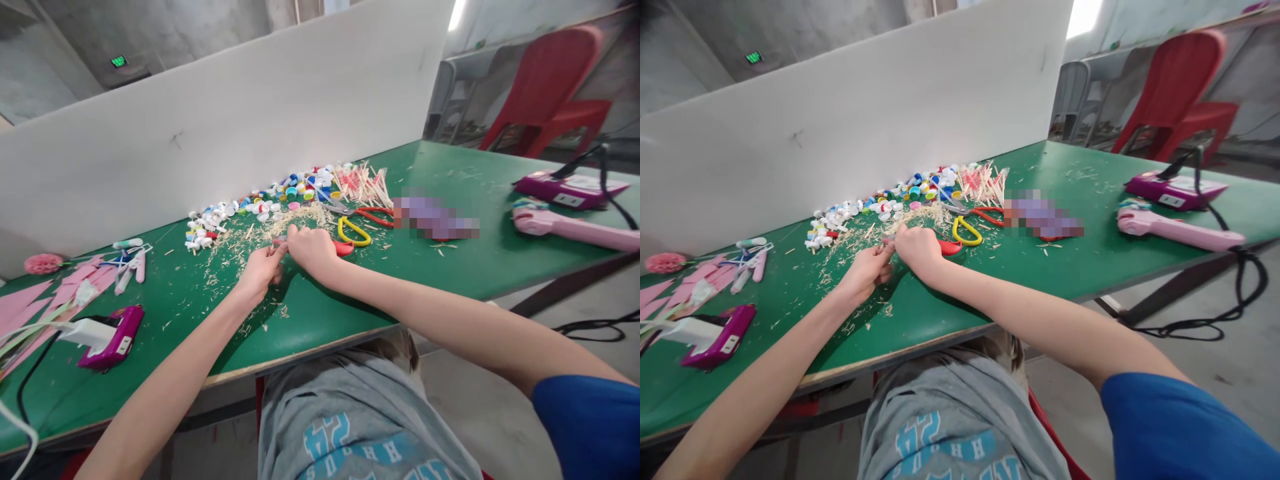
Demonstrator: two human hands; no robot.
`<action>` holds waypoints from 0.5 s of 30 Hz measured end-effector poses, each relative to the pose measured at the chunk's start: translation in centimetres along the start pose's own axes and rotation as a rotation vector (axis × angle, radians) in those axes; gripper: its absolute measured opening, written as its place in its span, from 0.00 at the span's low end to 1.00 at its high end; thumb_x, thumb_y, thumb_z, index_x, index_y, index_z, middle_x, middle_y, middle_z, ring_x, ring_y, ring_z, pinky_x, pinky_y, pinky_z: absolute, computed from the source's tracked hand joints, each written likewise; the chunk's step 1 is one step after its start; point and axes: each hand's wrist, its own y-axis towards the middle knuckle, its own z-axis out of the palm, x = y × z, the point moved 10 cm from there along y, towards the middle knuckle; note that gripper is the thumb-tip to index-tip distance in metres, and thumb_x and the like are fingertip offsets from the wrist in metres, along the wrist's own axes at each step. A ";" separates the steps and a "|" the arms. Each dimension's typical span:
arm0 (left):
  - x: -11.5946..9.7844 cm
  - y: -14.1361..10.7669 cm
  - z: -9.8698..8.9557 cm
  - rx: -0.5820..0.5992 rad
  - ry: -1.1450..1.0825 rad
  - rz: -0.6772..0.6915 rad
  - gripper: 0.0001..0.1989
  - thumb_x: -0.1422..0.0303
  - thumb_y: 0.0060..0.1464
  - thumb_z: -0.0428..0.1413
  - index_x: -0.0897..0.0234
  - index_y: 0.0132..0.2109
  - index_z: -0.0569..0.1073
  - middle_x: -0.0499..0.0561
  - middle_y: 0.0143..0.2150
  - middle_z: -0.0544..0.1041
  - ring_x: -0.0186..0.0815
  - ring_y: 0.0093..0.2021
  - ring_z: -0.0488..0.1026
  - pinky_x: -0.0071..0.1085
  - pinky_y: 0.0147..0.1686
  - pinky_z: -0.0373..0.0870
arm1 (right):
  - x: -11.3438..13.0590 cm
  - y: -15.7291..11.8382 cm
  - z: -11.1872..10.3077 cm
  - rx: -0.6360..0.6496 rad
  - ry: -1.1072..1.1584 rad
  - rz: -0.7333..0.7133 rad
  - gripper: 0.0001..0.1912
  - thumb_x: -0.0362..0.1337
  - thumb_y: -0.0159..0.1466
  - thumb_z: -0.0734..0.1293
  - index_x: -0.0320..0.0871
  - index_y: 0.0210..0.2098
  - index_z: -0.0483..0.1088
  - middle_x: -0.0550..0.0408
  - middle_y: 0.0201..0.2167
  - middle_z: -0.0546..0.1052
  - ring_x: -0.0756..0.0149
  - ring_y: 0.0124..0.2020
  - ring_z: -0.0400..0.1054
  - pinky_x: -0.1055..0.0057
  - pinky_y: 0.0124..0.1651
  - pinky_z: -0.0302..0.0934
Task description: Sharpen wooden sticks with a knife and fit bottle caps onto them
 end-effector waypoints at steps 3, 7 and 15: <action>0.0 0.2 -0.1 0.004 -0.006 0.010 0.28 0.51 0.45 0.66 0.61 0.27 0.56 0.33 0.17 0.47 0.19 0.14 0.45 0.20 0.14 0.42 | -0.1 0.3 -0.1 -0.004 -0.003 -0.021 0.20 0.47 0.68 0.64 0.39 0.53 0.68 0.49 0.47 0.73 0.64 0.43 0.70 0.62 0.44 0.69; -0.1 0.8 0.2 0.034 -0.024 0.064 0.26 0.51 0.46 0.65 0.61 0.28 0.57 0.34 0.18 0.49 0.20 0.15 0.47 0.20 0.15 0.46 | -0.8 0.8 -0.4 -0.026 0.000 -0.074 0.21 0.47 0.68 0.64 0.40 0.55 0.67 0.49 0.48 0.73 0.63 0.44 0.70 0.60 0.45 0.69; 0.5 1.5 0.5 0.092 -0.103 0.048 0.24 0.47 0.55 0.56 0.61 0.28 0.58 0.35 0.20 0.45 0.21 0.16 0.43 0.20 0.16 0.41 | -1.3 0.8 -0.5 -0.032 0.048 -0.201 0.23 0.50 0.69 0.61 0.40 0.55 0.66 0.49 0.46 0.73 0.64 0.43 0.70 0.60 0.46 0.68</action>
